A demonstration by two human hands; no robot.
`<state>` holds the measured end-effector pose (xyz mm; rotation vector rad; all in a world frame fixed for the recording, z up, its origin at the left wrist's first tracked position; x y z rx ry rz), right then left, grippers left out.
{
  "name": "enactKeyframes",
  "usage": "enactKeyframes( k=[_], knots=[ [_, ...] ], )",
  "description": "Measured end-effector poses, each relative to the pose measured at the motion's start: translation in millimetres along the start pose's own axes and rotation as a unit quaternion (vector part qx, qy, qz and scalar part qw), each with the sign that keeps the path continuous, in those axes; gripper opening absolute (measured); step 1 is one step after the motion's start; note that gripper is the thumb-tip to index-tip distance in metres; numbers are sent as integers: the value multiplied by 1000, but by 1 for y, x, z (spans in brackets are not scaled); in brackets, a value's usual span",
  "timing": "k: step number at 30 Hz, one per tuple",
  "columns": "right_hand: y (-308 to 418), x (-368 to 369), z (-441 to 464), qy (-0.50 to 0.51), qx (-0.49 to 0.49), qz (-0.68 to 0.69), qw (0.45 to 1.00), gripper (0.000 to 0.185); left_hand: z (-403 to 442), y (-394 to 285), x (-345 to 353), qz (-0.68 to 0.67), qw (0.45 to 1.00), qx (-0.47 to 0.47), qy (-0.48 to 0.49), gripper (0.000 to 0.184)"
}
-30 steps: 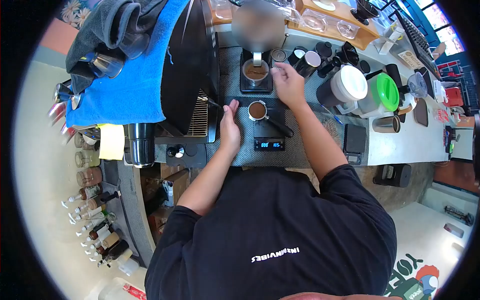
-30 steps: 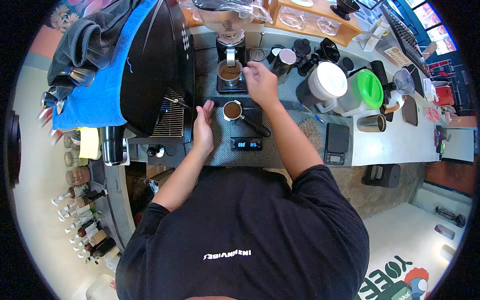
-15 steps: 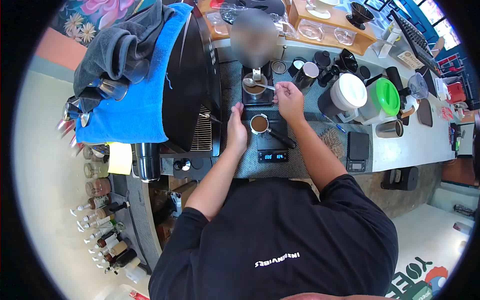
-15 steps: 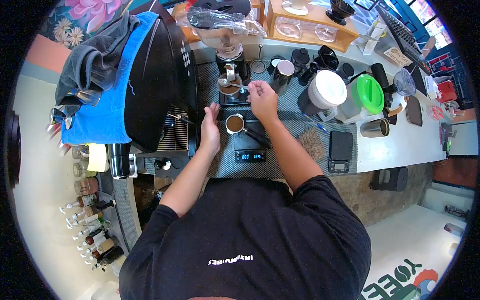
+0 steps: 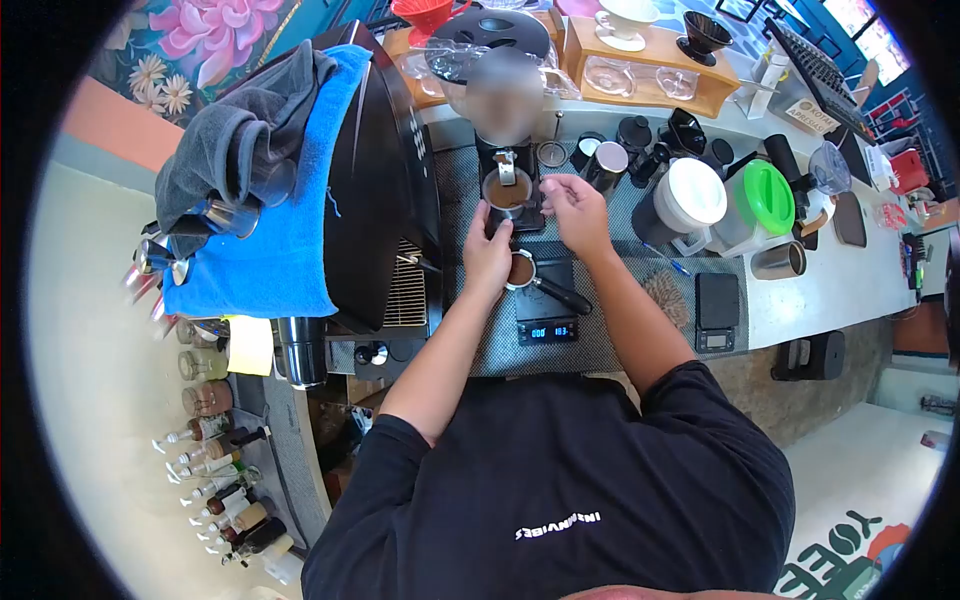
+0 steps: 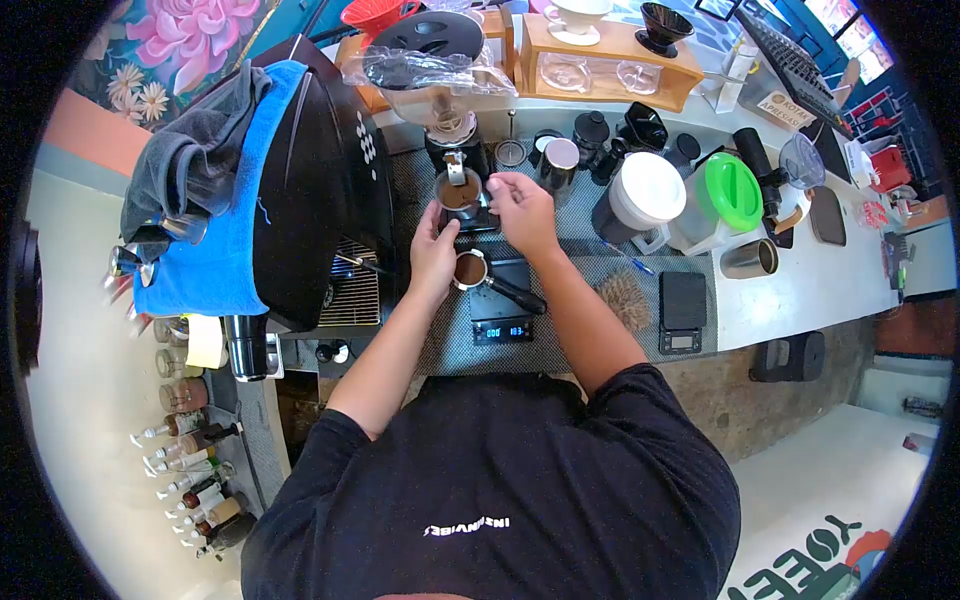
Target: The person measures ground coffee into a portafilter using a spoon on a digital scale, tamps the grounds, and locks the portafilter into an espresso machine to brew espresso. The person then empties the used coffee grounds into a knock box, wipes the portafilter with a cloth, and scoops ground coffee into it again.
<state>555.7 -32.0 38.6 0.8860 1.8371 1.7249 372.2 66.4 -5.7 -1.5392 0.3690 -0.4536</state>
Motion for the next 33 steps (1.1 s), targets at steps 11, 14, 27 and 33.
enactKeyframes(
  k=[11,14,27,33],
  knots=[
    [-131,-24,33,-32,70,-265,961,72,-70,-17,-30,-4,999,-48,22,70],
    [-133,-13,35,18,111,-270,956,80,-98,-17,-42,-22,997,-70,27,69],
    [-152,-10,36,45,103,-199,973,82,-138,-14,-49,-37,995,-92,-6,67],
    [-155,-11,36,39,89,-203,974,82,-146,-16,-45,-39,996,-81,-1,67]
  ],
)
Point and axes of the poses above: each hand's wrist, its own z-axis towards the middle knuckle, its own x-axis out of the palm, y = z × x, the point moved 9 cm from there along z, towards the middle knuckle, and after that the axes turned 8 degrees about x, right-handed, at the moved point
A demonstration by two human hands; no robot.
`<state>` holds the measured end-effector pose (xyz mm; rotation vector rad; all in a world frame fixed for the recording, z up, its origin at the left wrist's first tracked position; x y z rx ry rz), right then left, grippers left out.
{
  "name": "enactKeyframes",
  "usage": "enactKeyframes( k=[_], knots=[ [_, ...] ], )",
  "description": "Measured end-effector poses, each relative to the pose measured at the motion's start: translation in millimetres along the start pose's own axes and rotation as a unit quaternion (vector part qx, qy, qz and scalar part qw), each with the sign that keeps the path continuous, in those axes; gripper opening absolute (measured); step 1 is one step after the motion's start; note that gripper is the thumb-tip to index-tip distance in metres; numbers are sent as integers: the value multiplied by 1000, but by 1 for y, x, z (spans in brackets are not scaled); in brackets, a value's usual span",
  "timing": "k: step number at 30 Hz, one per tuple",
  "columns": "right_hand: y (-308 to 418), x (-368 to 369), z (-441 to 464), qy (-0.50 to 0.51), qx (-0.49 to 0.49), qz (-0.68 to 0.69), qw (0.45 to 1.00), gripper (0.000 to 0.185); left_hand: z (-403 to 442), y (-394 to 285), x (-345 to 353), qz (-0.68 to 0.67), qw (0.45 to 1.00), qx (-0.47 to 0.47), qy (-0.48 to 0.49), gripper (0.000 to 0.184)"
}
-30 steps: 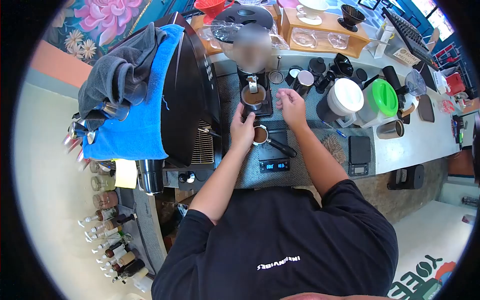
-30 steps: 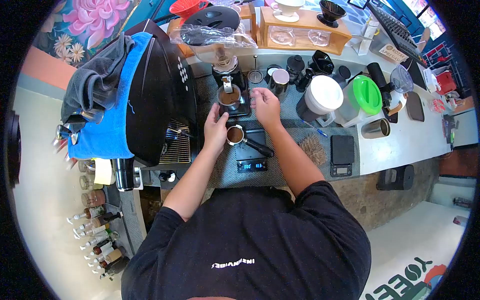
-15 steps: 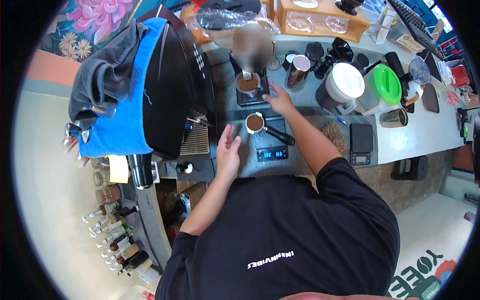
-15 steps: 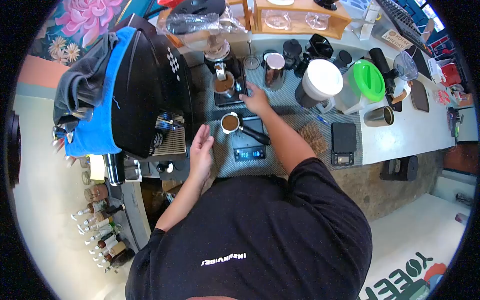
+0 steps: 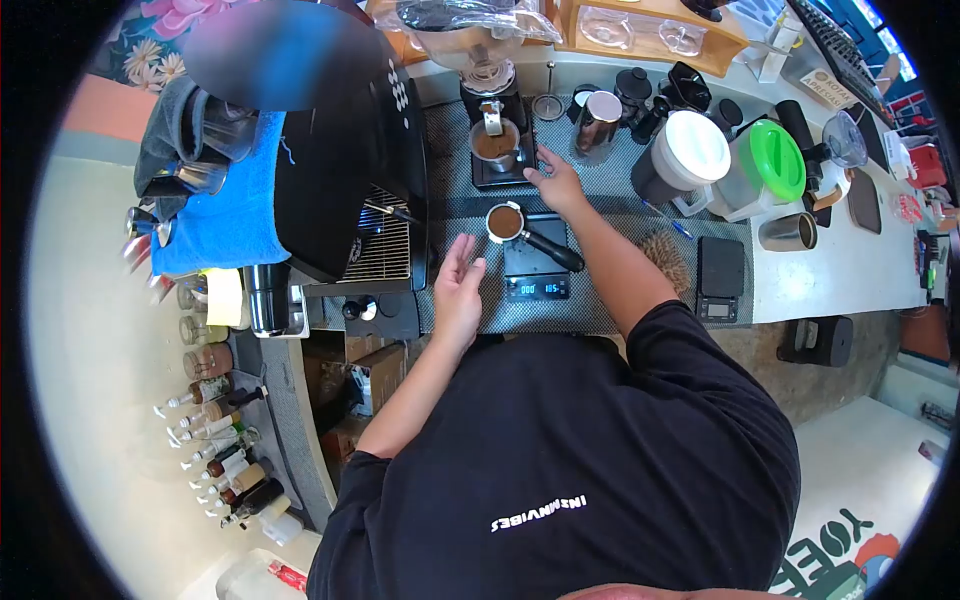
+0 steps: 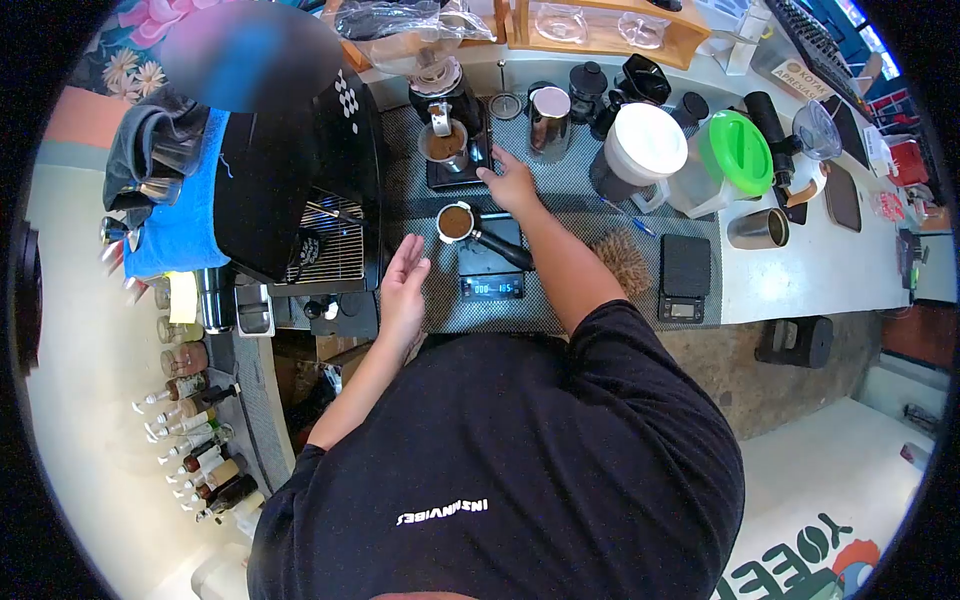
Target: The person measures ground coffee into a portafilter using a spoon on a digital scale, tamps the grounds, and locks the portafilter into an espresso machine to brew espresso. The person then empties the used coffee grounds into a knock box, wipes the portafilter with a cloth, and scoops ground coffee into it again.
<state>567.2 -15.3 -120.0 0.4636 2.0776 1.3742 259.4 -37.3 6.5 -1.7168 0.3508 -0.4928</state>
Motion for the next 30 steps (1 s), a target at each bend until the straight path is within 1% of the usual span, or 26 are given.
enactKeyframes(
  k=[7,11,14,17,20,21,23,24,25,28,29,30],
  knots=[
    [-1,1,0,-9,-5,-3,1000,78,-13,3,-5,11,1000,0,-13,66],
    [-5,3,3,0,14,2,1000,74,-17,5,-7,11,1000,3,-14,66],
    [-2,0,3,-39,-22,-39,998,73,-21,6,-6,14,1000,-1,-17,66],
    [36,-15,-23,-104,-90,-22,990,63,-23,5,-6,5,1000,-2,-21,65],
    [79,-22,-53,-58,-135,143,979,50,-23,7,-10,-4,1000,11,-24,64],
    [97,-23,-64,-74,-149,128,978,36,-23,10,-12,0,1000,10,-27,64],
    [134,-24,-73,-84,-133,-59,986,38,-24,9,-11,7,1000,0,-29,64],
    [150,-25,-76,-90,-123,-151,977,41,-23,9,-10,12,1000,-4,-28,64],
    [167,-25,-79,-84,-148,-191,967,45,-22,9,-7,5,1000,-6,-24,64],
    [199,-26,-85,-124,-296,-240,916,34,-17,4,0,-9,1000,-4,-13,64],
    [202,-28,-91,-123,-312,-255,907,25,-16,1,1,-10,1000,-1,-11,64],
    [201,-27,-95,-112,-334,-250,902,23,-14,-2,1,-11,1000,0,-9,64]
  ],
)
Point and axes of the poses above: each hand's wrist, its own z-axis towards the middle knuckle, its own x-axis out of the palm, y = z × x, the point moved 9 cm from there along z, towards the middle knuckle, and after that the axes turned 8 degrees about x, right-handed, at the moved point
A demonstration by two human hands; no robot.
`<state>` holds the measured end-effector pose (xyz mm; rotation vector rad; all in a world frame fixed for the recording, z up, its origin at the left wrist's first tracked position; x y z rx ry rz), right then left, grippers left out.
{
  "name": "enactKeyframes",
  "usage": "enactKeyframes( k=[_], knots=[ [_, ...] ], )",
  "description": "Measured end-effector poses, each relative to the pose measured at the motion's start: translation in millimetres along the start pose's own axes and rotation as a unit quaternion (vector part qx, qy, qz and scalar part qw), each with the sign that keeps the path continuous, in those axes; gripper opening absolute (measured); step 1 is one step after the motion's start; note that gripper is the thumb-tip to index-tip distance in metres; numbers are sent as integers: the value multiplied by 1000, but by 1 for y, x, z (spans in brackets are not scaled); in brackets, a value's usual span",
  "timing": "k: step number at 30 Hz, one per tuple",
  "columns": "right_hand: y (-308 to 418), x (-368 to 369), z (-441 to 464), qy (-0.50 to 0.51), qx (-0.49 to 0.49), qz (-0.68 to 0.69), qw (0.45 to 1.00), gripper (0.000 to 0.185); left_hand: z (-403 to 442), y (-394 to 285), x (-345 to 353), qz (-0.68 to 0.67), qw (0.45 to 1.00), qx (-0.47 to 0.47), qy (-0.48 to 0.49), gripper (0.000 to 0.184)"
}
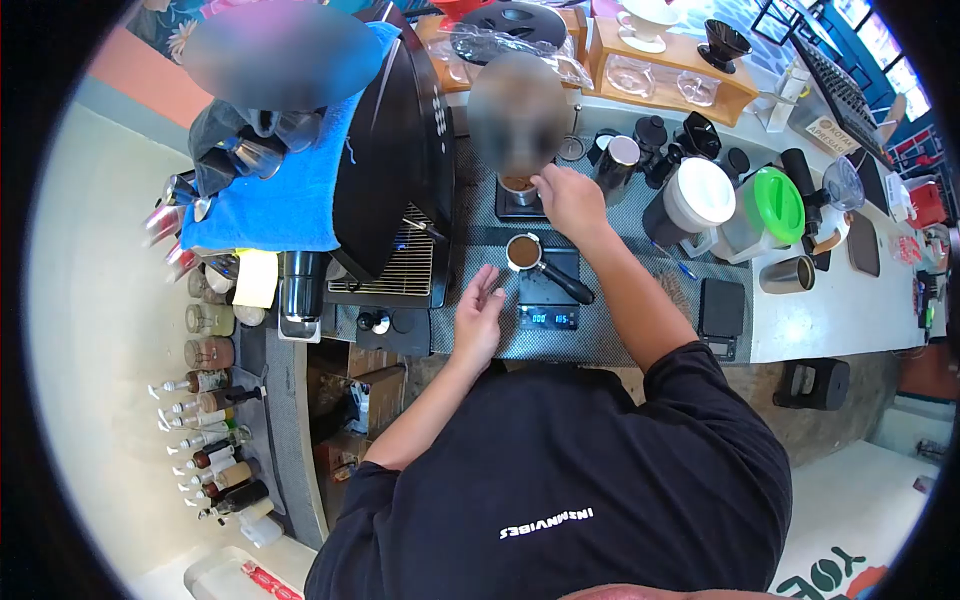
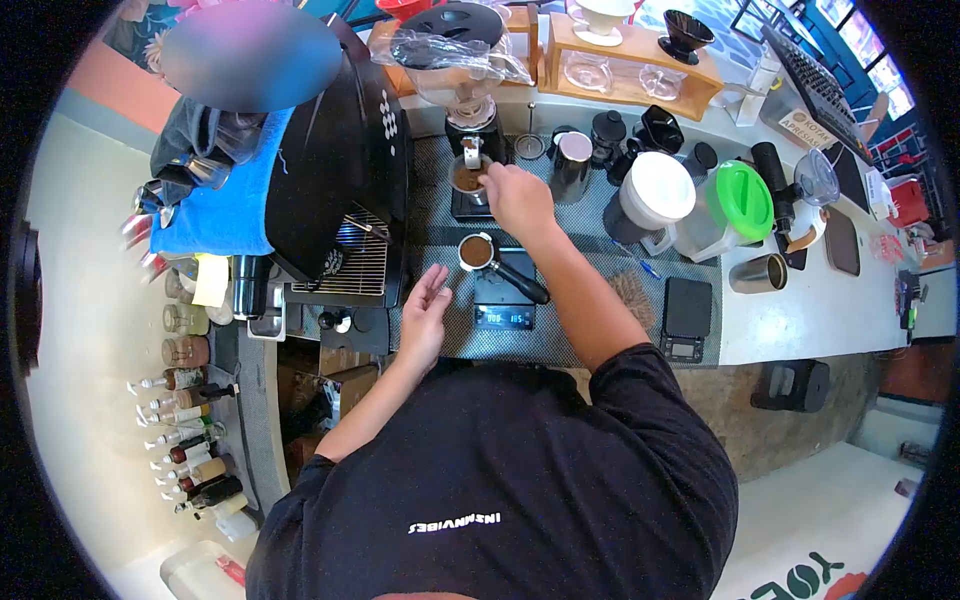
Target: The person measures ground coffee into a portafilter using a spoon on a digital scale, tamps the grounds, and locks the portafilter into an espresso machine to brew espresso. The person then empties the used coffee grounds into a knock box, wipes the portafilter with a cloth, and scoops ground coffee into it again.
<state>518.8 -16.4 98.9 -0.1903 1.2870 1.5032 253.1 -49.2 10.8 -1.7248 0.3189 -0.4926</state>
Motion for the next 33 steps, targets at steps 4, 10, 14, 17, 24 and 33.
enactKeyframes(
  k=[4,10,14,17,24,33],
  knots=[
    [-9,-4,-15,-12,-59,39,997,16,12,7,-7,-5,1000,5,6,63],
    [-24,-7,-32,-30,-13,57,998,15,57,-16,16,63,996,49,36,68],
    [-24,-10,-37,-37,22,119,992,11,114,-17,32,225,964,133,42,84],
    [-27,-10,-40,-25,46,76,996,10,139,-35,49,302,938,170,25,100],
    [-33,-32,-14,-96,93,140,981,9,174,-50,70,391,898,203,-10,111],
    [-58,-35,-25,-129,209,223,943,9,182,-78,96,553,783,284,-24,101]
  ],
)
Point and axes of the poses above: each hand's wrist, its own z-axis towards the middle knuckle, its own x-axis out of the palm, y = z × x, the point moved 9 cm from there along z, towards the middle knuckle, and after that the axes turned 8 degrees about x, right-handed, at the moved point
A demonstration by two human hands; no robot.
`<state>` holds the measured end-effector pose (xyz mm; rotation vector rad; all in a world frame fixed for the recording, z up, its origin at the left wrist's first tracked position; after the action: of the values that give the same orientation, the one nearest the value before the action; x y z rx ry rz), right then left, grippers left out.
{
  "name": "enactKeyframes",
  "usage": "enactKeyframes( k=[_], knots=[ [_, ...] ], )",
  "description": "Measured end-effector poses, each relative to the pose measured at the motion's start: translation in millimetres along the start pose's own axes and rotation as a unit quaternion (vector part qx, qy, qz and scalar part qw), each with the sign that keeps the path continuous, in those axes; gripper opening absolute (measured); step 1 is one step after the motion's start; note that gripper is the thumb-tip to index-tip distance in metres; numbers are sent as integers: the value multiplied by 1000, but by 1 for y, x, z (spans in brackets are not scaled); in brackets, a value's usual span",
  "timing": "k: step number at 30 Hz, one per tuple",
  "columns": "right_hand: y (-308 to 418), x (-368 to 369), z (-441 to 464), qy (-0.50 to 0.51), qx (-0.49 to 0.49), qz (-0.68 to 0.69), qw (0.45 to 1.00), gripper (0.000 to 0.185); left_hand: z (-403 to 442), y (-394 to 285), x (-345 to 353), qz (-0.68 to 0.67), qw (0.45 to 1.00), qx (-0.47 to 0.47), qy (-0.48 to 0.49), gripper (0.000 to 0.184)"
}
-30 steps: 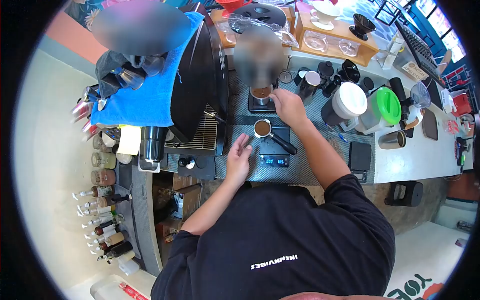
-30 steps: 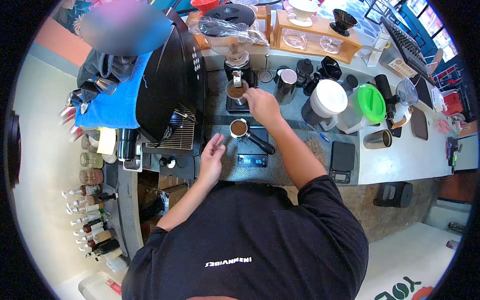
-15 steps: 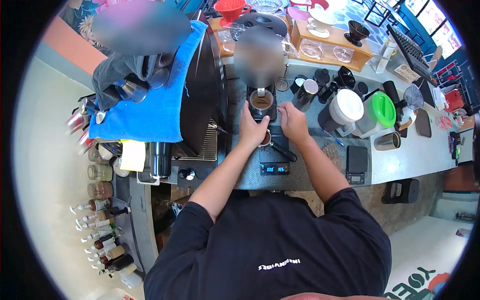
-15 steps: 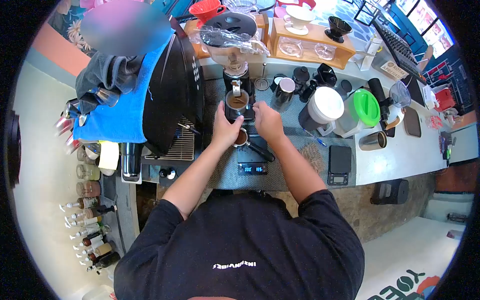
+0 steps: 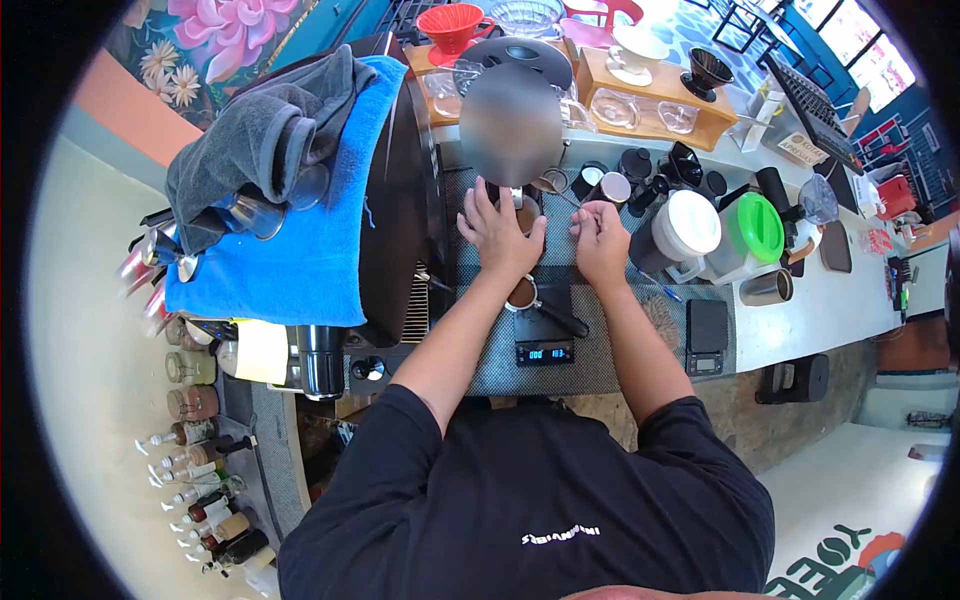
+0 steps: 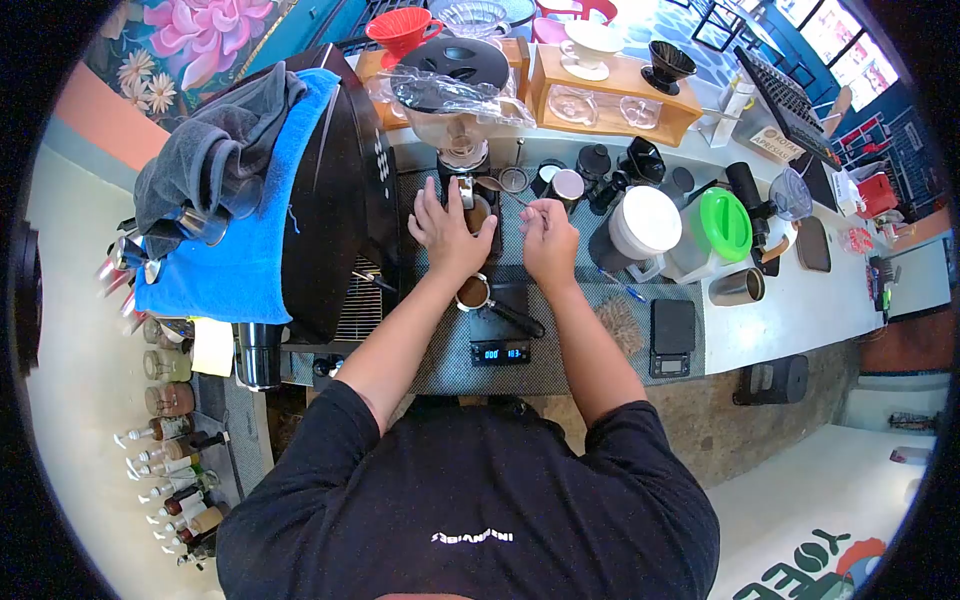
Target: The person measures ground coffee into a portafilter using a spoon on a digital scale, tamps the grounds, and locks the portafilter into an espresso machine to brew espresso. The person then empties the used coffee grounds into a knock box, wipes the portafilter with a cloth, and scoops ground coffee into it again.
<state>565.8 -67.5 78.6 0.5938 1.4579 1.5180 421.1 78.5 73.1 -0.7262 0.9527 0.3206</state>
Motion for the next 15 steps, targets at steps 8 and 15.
enactKeyframes(
  k=[8,15],
  knots=[
    [-5,2,4,-2,1,-16,1000,11,2,-4,-9,79,996,42,2,88],
    [7,23,15,18,-90,-74,993,10,-1,-2,-16,89,994,59,-8,81]
  ],
)
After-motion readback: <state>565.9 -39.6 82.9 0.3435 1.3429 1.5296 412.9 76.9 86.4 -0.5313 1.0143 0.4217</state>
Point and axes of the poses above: each hand's wrist, its own z-axis towards the middle knuckle, its own x-axis out of the palm, y = z × x, the point moved 9 cm from there along z, towards the middle knuckle, and after that the axes turned 8 degrees about x, right-handed, at the moved point
